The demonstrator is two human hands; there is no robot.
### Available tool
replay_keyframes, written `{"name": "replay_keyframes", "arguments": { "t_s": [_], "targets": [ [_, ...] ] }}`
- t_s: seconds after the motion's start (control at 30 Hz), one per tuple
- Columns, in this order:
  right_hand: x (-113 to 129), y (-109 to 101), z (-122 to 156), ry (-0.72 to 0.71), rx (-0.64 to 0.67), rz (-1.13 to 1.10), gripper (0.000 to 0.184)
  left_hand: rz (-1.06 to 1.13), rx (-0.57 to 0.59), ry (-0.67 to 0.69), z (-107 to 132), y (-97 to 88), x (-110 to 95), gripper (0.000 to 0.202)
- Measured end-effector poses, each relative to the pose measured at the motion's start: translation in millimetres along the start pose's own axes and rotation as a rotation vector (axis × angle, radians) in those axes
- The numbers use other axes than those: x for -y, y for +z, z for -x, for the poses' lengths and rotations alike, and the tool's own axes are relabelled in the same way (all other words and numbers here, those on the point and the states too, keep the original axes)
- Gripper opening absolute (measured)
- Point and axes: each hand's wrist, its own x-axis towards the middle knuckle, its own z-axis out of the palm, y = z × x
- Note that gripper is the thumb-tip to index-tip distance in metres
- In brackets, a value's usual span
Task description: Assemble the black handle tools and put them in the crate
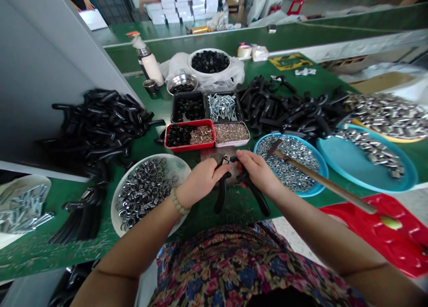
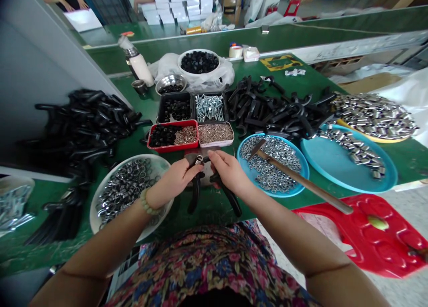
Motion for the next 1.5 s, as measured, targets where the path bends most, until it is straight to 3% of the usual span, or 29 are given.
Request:
{"name": "replay_keyframes", "arguments": {
  "t_s": [0.1,0.3,0.47,0.67,0.73,0.8,0.9,1.0,1.07,1.13,1.17,1.23,1.37,1.5],
  "targets": [
    [5,0,1,-0.074,-0.029,0.172,0.047,-0.071,-0.004,-0.008,1,-4.2,3,0.031],
    [21,5,-2,-0.23,0.051,0.52,0.042,-0.184,0.103,0.031,4,-14.4,7,0.03],
    [22,19,-4,-0.237,-0.021,0.436,0.041,-0.241,0.086,-0.004,8,-7.8,2,0.032],
    [-6,36,-2,-0.254,-0.223,0.235,0.045,-0.407,0.046,-0.087,9,10.7,4,0.035],
    [-12,31,-9,-0.246,-0.175,0.22,0.048,-0.403,0.059,-0.099,9,3.9,6,0.035],
    [-11,21,-28,-0.266,-0.009,0.26,0.055,-0.356,0.082,-0.097,10,-11.8,7,0.032],
    [0,8,-78,-0.423,0.11,0.557,0.058,-0.319,0.02,-0.019,12,-33.9,4,0.027],
    [14,15,-134,-0.584,0.092,1.219,0.034,-0.533,-0.024,0.102,18,-26.0,6,0.026],
    [19,27,-160,-0.613,0.137,1.538,0.023,-0.722,0.127,0.179,22,-5.9,12,0.022],
    [20,37,-176,-0.616,0.187,1.652,0.021,-0.815,0.295,0.231,23,11.2,22,0.022],
    [20,40,-180,-0.619,0.204,1.66,0.022,-0.819,0.336,0.237,20,14.6,27,0.021],
    [18,41,-182,-0.635,0.226,1.663,0.024,-0.802,0.299,0.186,2,7.7,36,0.019],
    [14,37,-182,-0.663,0.193,1.661,0.024,-0.912,0.029,-0.086,-67,-37.6,58,0.027],
    [13,39,-185,-0.62,0.212,1.685,0.026,-1.006,0.146,-0.156,-118,-60.1,78,0.025]
  ]
}}
